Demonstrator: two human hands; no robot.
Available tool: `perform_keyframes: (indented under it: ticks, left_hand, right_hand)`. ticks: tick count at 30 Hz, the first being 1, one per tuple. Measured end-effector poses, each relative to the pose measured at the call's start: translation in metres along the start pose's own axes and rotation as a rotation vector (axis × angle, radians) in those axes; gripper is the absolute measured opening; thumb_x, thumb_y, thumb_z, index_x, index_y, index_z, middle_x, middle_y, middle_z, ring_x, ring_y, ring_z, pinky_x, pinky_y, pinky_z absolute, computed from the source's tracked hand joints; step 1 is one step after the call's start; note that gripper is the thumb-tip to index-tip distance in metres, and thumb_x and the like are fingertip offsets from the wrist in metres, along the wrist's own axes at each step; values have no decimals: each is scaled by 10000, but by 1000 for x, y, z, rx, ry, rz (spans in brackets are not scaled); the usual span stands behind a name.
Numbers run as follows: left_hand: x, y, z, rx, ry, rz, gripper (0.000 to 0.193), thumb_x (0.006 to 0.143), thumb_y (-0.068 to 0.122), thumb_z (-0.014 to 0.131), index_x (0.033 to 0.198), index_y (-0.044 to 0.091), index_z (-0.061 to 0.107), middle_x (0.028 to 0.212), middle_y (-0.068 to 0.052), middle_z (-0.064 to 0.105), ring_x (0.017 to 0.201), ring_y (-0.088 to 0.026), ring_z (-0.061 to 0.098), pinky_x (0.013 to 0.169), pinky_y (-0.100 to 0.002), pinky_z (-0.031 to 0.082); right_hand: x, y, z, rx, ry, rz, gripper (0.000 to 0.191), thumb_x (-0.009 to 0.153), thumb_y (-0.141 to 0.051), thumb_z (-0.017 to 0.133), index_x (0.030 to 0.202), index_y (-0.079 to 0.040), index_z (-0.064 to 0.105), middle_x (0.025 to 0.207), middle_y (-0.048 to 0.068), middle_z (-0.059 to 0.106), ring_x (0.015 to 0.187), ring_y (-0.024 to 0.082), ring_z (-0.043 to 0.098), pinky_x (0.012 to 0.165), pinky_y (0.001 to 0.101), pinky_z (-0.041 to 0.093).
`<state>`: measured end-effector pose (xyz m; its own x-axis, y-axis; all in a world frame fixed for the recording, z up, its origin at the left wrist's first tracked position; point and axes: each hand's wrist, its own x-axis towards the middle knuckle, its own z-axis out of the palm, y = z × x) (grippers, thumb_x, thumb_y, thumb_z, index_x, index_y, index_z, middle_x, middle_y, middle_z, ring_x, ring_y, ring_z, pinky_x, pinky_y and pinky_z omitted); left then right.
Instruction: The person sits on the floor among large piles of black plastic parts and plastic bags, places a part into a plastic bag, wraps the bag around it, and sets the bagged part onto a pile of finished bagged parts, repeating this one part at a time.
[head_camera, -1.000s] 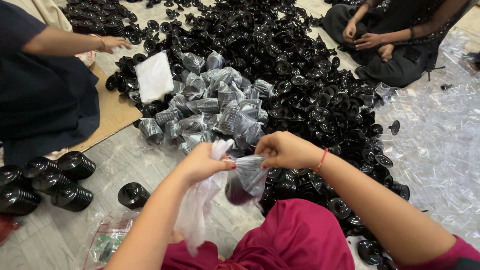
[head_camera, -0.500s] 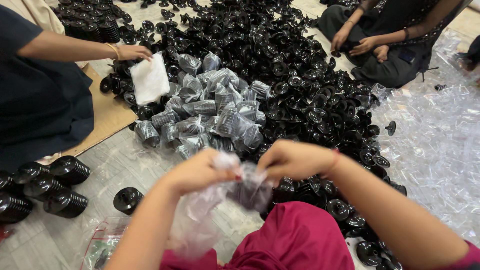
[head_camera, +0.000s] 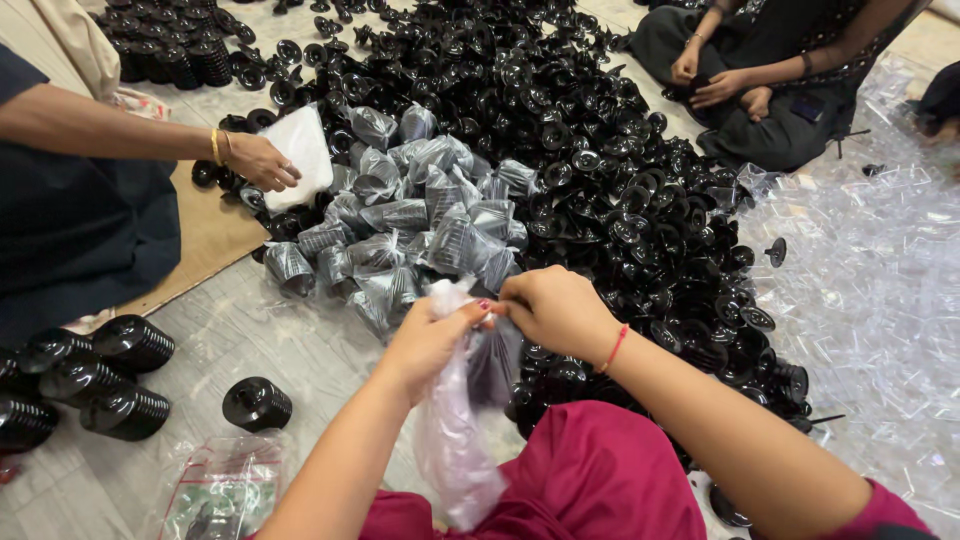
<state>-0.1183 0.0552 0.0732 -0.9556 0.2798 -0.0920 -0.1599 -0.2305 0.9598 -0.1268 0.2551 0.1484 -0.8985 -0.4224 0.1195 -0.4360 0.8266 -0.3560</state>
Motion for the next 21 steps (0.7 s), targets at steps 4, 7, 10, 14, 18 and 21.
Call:
perform_keyframes:
  ticks: [4,7,10,14,18,21]
  left_hand:
    - [-2,4,-10,-388,-93,-267,277,940,265,704,963,-10,684,911,-108,758,751,-191,711,678,-373,584]
    - [-7,6,-11,-284,33,-255,322,908,291,709,997,-17,720,925,-105,775,760,-175,714,678,-339,574]
    - [-12,4,-8,-192,-27,-135,248,883,169,763,1066,2,767,981,-49,771,853,-106,715,761,-272,567]
    - [-11,-4,-3,-119,-59,-26,227,866,49,743,1081,-18,773,979,-68,780,846,-113,718,759,-273,574]
    - [-9,-12,0,-58,-137,10,178,868,-9,743,1041,-38,774,954,-68,777,860,-127,725,784,-279,587]
    - [-10,-11,4,-98,-174,-22,186,849,19,726,1026,2,778,953,-36,792,888,-110,751,822,-259,599]
  right_hand:
    - [-6,-11,-10,59,51,-80,128,843,-183,681,894,-103,768,815,98,753,771,303,731,686,414,570]
    - [-9,-16,-15,233,-1,-109,122,835,-122,675,912,-86,763,828,98,754,752,275,750,692,367,588]
    - [-13,-18,-21,250,-8,-231,139,810,-52,683,915,-64,775,866,113,752,774,283,735,703,352,575]
    - [-17,-19,-23,350,-38,-185,96,829,-38,717,914,-45,762,849,84,763,733,190,739,670,294,578]
    - [-15,-20,-15,753,-90,-25,83,861,1,724,935,-21,753,861,28,771,773,66,715,712,242,590]
    - [-12,-16,-9,1024,-174,-38,77,903,25,731,976,27,758,891,46,764,799,78,703,747,260,595]
